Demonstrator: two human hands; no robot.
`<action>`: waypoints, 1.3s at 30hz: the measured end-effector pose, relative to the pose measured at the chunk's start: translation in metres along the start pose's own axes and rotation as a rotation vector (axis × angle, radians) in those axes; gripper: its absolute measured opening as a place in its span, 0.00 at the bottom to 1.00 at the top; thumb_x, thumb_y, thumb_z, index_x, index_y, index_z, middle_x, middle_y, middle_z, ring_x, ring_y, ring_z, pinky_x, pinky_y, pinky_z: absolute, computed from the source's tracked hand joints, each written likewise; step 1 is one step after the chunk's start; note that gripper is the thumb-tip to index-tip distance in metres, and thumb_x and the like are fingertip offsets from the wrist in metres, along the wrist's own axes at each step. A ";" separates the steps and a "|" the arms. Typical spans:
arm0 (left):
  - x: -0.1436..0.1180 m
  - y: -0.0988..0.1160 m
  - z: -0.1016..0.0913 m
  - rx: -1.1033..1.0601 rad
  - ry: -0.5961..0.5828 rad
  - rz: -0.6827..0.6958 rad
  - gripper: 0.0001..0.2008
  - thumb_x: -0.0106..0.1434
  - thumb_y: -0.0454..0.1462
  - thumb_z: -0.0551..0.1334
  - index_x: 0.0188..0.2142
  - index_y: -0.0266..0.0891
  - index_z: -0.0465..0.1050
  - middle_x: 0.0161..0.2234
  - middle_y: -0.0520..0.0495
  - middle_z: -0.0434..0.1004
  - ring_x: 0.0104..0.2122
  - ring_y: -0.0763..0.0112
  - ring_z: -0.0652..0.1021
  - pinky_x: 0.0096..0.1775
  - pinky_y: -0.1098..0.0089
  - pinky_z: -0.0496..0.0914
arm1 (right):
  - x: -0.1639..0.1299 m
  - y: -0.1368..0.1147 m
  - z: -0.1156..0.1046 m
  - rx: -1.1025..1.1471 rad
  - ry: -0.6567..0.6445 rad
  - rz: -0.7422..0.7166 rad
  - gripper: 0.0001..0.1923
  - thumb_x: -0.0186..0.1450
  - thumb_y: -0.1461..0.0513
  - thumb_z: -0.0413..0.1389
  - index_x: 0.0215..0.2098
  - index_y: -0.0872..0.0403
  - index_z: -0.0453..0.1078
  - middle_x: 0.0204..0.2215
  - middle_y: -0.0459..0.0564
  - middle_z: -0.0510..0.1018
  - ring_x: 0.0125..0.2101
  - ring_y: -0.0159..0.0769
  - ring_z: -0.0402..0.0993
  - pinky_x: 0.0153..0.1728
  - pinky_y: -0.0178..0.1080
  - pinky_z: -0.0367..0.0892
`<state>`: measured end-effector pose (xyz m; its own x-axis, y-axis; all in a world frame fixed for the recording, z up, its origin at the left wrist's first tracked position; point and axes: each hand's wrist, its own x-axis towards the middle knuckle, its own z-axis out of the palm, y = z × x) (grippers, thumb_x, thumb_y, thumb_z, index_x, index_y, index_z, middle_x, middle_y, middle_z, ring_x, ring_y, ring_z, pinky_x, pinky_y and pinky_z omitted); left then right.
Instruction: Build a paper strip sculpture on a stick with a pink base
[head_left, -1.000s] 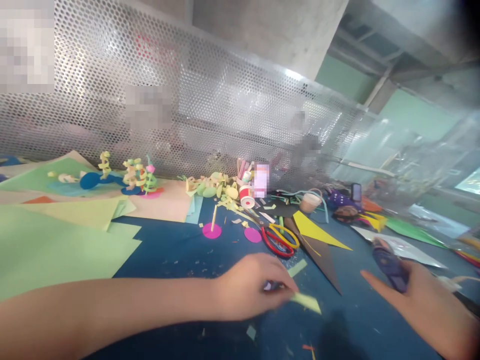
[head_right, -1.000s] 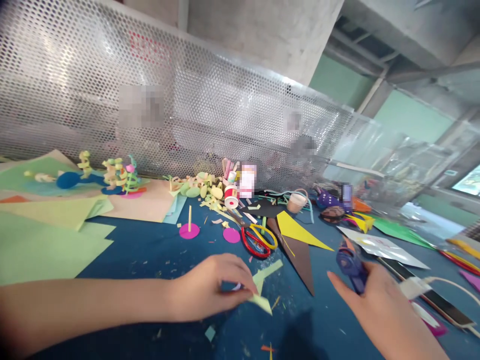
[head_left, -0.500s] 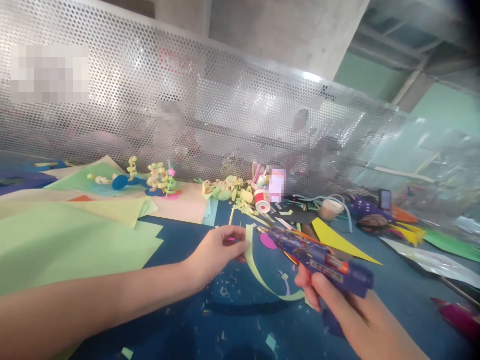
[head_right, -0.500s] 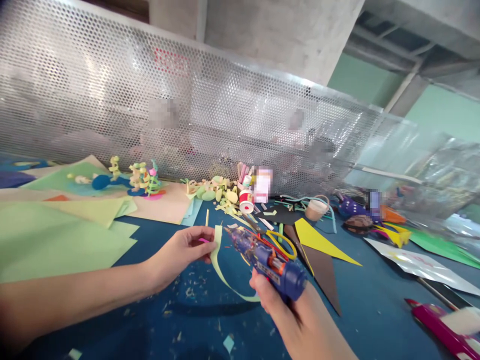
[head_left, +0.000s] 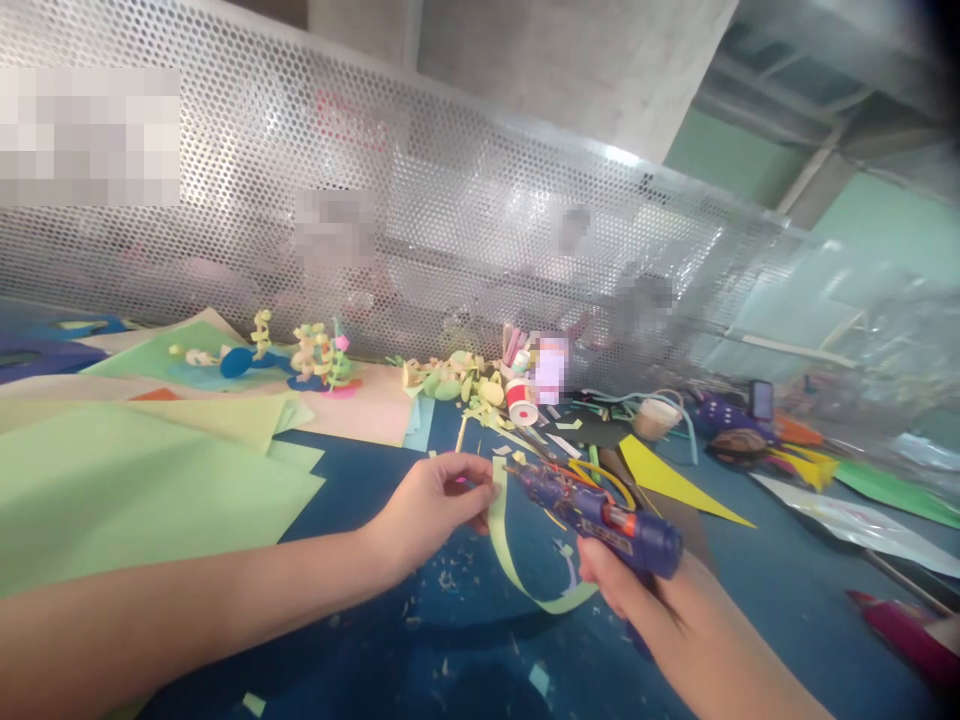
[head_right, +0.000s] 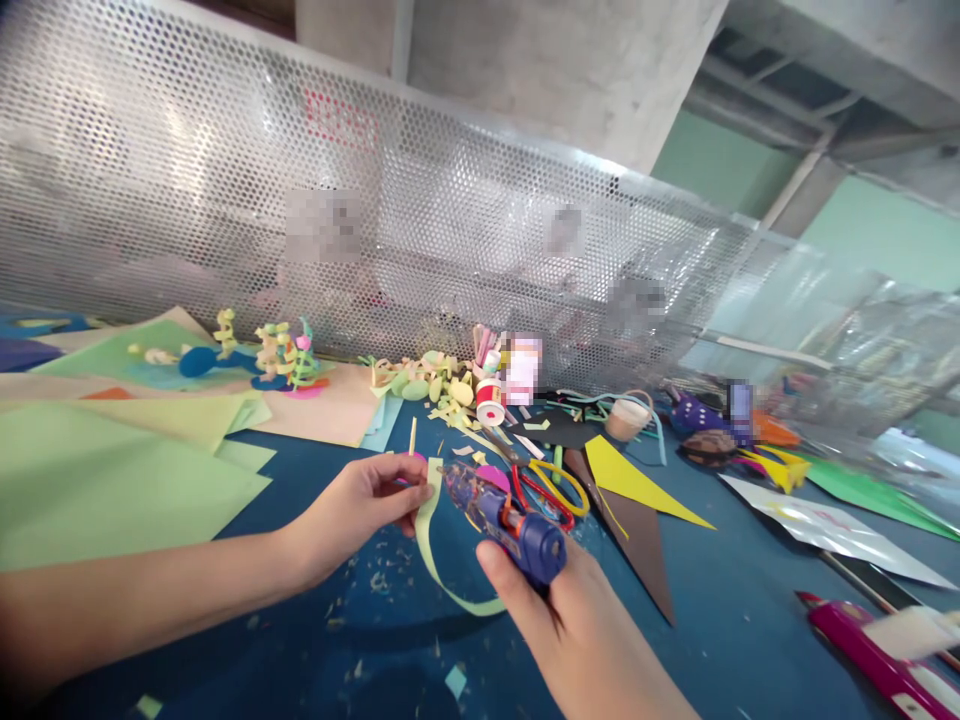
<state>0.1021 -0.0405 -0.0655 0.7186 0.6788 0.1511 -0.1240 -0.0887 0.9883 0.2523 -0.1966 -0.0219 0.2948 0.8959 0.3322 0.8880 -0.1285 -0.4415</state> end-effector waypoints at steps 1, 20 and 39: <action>0.000 -0.001 0.000 0.003 -0.003 0.004 0.09 0.57 0.40 0.62 0.32 0.35 0.71 0.29 0.51 0.70 0.23 0.76 0.72 0.31 0.71 0.69 | 0.000 0.000 0.000 -0.002 0.004 0.003 0.24 0.63 0.45 0.45 0.37 0.51 0.74 0.24 0.50 0.78 0.26 0.40 0.75 0.28 0.38 0.73; 0.001 -0.006 0.001 -0.023 0.009 0.015 0.09 0.56 0.40 0.62 0.32 0.35 0.70 0.28 0.52 0.69 0.23 0.76 0.71 0.29 0.72 0.68 | 0.003 -0.009 -0.006 0.008 -0.013 -0.031 0.22 0.64 0.47 0.45 0.39 0.50 0.73 0.30 0.50 0.80 0.31 0.41 0.77 0.35 0.38 0.73; 0.001 -0.005 0.001 -0.015 0.036 -0.036 0.10 0.55 0.41 0.63 0.32 0.35 0.71 0.27 0.52 0.71 0.22 0.76 0.72 0.30 0.72 0.68 | -0.001 0.005 -0.027 0.084 -0.087 0.038 0.23 0.64 0.46 0.42 0.25 0.49 0.68 0.20 0.46 0.74 0.23 0.35 0.73 0.24 0.33 0.70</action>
<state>0.1042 -0.0395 -0.0706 0.6980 0.7069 0.1147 -0.1089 -0.0535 0.9926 0.2660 -0.2096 -0.0014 0.2926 0.9251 0.2420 0.8431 -0.1302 -0.5218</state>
